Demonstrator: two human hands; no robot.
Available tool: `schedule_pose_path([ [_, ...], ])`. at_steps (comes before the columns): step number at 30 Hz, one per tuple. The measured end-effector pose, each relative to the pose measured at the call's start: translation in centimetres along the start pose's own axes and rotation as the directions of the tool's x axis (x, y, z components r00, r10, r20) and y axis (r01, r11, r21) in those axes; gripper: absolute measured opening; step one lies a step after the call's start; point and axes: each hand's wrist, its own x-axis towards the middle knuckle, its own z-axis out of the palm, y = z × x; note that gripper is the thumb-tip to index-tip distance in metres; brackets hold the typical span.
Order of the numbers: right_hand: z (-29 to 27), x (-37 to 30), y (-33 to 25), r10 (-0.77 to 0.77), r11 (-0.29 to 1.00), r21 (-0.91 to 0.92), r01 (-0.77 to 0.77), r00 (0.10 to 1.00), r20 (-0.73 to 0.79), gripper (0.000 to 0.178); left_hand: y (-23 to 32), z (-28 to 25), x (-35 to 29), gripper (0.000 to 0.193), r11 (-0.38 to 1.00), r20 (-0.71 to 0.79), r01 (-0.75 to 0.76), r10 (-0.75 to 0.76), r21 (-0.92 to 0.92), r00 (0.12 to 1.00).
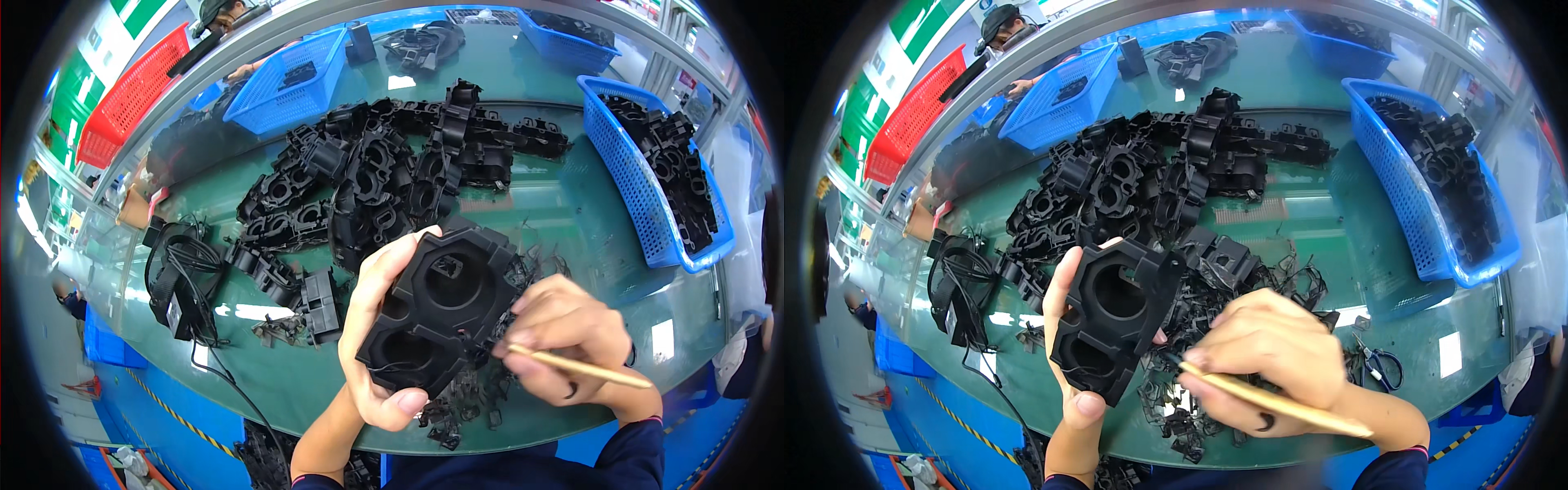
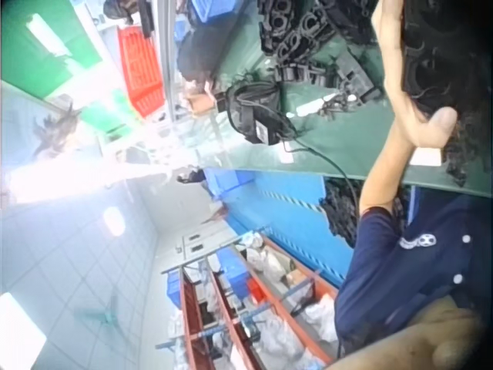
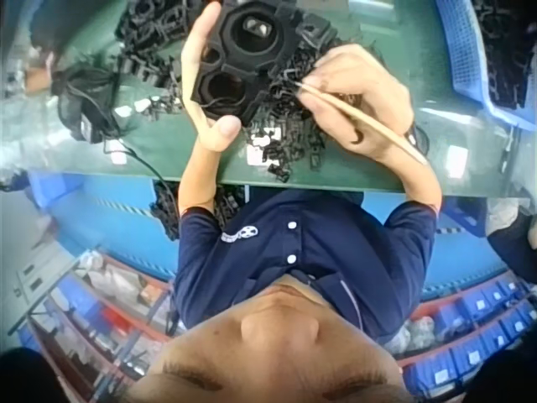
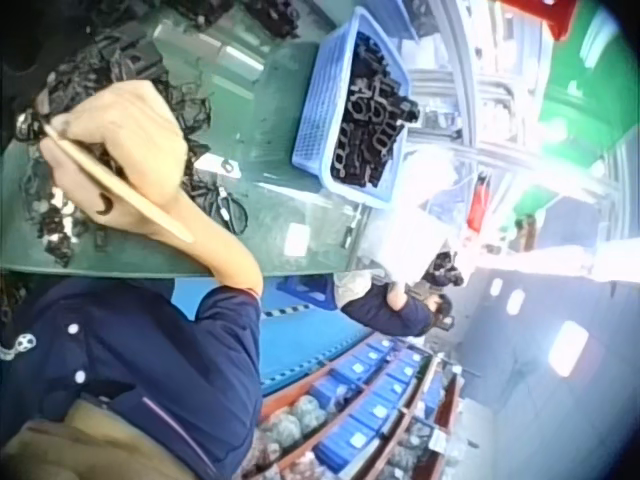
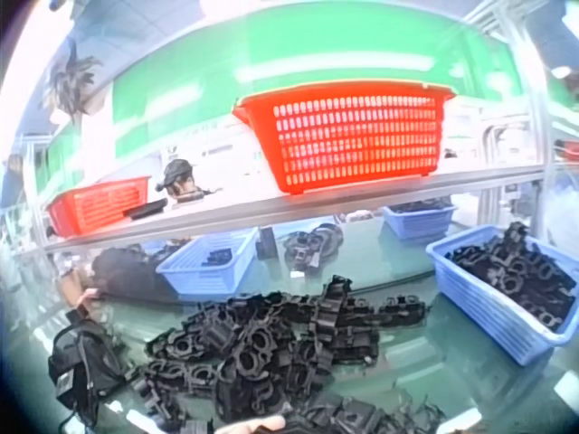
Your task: The person trims excess plastic from a black component using a knife, turning the piece to scrape different surfaces, and places the finished component into a plastic basket.
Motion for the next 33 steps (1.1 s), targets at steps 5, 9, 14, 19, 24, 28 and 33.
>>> schedule_pose_path([
  [5, 0.8, 0.1, -0.4, 0.016, 0.993, -0.116, -0.019, 0.999, -0.029, 0.020, 0.1, 0.2, -0.2, 0.092, 1.000, -0.003, -0.004, 0.004, 0.030, 1.000],
  [9, 0.7, 0.2, -0.5, 0.002, 0.983, -0.185, -0.005, 1.000, -0.016, 0.021, 0.0, 0.4, -0.2, 0.091, 0.997, 0.008, -0.042, 0.041, 0.066, 0.999],
  [14, 0.7, 0.3, -0.8, -0.001, 0.969, -0.248, 0.003, 1.000, 0.012, 0.020, -0.3, 0.0, -0.3, 0.090, 0.986, 0.063, -0.129, 0.123, 0.104, 0.990],
  [19, 0.4, 0.3, -1.1, 0.112, 0.966, -0.236, -0.106, 0.994, 0.013, 0.018, -0.7, 0.2, -0.2, 0.088, 0.976, 0.099, -0.158, 0.144, 0.149, 0.985],
  [24, 0.4, 0.2, -1.2, 0.248, 0.964, -0.083, -0.251, 0.968, -0.043, 0.015, -0.6, 0.4, -0.4, 0.088, 0.990, 0.063, -0.100, 0.094, 0.099, 0.994],
  [28, 0.6, -0.1, -0.9, 0.336, 0.942, -0.006, -0.337, 0.941, -0.038, 0.012, -0.6, 0.4, -0.3, 0.088, 0.991, 0.070, -0.105, 0.099, 0.087, 0.993],
  [33, 0.7, -0.2, -1.3, 0.616, 0.766, 0.230, -0.600, 0.788, 0.004, 0.012, -0.8, 0.4, -0.2, 0.089, 0.995, 0.076, -0.089, 0.085, 0.051, 0.993],
])
